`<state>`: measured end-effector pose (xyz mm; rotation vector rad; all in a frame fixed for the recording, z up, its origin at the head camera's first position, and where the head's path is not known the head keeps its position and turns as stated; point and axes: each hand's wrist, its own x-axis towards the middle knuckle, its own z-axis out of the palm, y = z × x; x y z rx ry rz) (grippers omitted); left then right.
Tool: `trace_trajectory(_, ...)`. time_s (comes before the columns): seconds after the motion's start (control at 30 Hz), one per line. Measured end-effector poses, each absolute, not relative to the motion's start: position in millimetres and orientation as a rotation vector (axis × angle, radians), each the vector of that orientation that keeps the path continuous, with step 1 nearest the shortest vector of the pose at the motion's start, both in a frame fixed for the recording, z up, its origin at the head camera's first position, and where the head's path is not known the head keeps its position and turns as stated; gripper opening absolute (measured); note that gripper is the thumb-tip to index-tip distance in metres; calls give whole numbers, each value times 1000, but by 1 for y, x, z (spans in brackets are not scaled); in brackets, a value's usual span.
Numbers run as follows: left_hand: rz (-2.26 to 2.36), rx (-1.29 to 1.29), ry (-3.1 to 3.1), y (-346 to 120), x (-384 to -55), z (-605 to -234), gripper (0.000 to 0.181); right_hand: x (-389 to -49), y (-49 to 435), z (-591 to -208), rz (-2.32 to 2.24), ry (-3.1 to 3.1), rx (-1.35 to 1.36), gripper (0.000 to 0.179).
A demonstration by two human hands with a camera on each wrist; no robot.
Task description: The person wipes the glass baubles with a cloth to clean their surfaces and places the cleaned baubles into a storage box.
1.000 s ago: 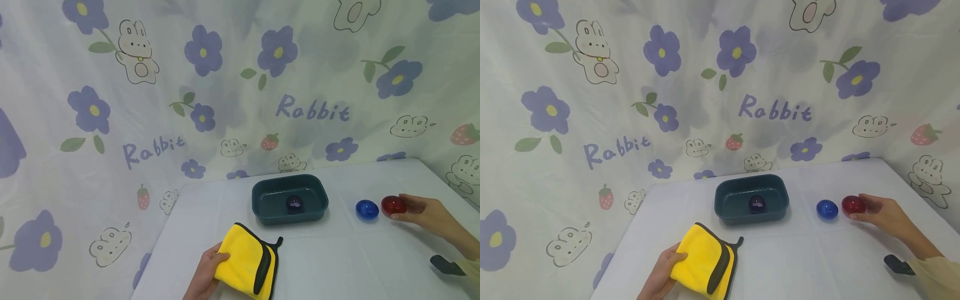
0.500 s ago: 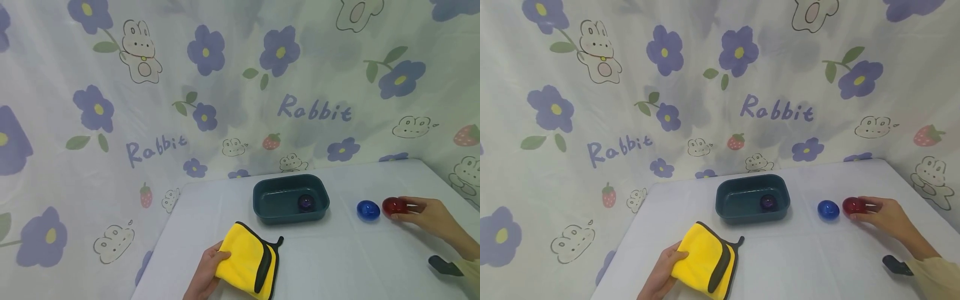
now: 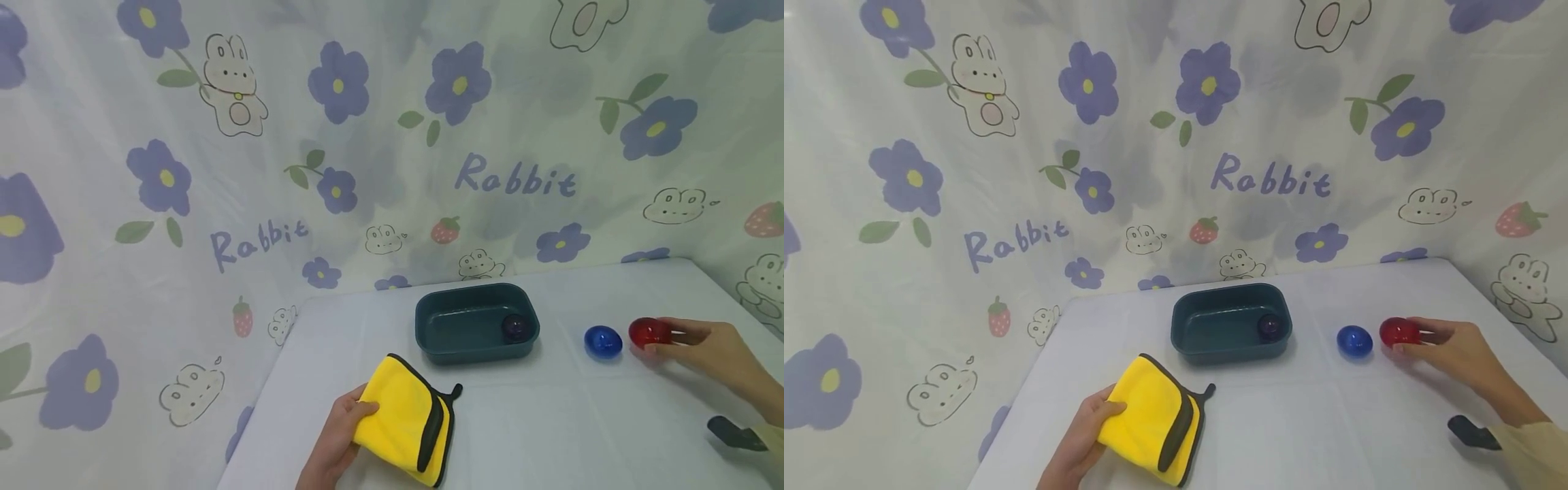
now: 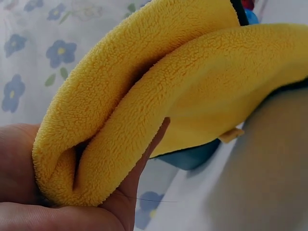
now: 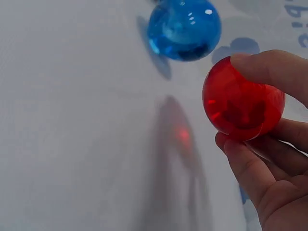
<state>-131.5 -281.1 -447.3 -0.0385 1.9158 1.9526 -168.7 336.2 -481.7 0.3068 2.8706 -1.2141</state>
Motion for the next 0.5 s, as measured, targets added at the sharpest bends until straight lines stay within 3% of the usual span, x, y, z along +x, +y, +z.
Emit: trace_trajectory(0.5,1967,262,2037,-272,-149,-394,52,-176,282,-420,-1413,2902,88,82)
